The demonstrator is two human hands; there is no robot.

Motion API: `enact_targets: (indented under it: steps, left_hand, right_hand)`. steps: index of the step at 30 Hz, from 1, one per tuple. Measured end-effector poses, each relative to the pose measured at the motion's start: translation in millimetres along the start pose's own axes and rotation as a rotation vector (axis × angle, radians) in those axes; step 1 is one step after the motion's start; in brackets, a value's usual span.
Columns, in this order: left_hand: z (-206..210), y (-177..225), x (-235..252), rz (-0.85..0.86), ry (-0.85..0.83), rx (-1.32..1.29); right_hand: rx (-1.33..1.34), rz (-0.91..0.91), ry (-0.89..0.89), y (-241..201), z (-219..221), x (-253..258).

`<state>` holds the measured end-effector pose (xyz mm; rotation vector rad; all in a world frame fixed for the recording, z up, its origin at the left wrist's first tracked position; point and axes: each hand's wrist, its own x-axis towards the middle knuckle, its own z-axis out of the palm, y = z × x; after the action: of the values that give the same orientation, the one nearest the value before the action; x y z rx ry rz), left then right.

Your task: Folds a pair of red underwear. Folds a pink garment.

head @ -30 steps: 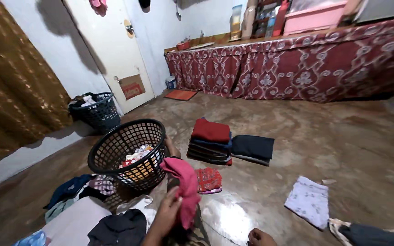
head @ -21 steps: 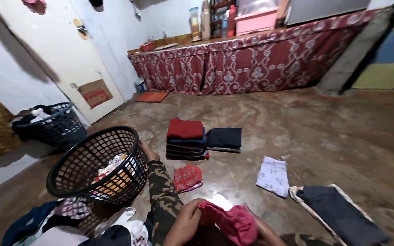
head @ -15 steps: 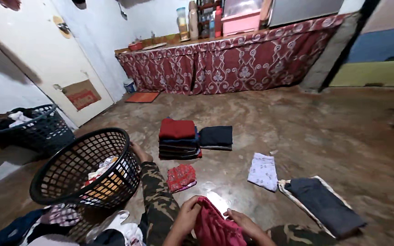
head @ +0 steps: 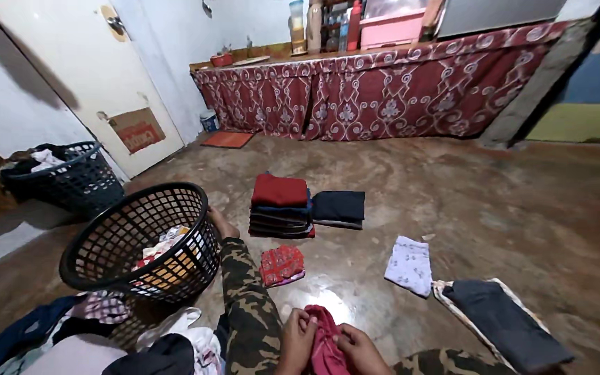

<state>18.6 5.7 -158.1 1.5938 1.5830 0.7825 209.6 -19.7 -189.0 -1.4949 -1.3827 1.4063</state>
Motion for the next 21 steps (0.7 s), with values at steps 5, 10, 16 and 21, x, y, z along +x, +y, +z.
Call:
enact_targets:
  steps: [5, 10, 16, 21]
  left_hand:
    - [21.2, -4.7, -4.7, -0.129, -0.353, -0.129]
    - [21.8, 2.1, -5.7, -0.495, -0.159, -0.911]
    - [-17.4, 4.2, 1.4, -0.392, -0.193, -1.152]
    - [-6.3, 13.0, -0.7, -0.165, -0.006, -0.447]
  right_hand:
    - [-0.059, -0.079, 0.019, -12.5, 14.3, -12.1]
    - [0.207, 0.032, 0.217, 2.2, 0.6, -6.2]
    - [0.282, 0.038, 0.319, -3.1, -14.0, -4.6]
    - [0.097, -0.107, 0.284, -21.7, -2.3, -14.2]
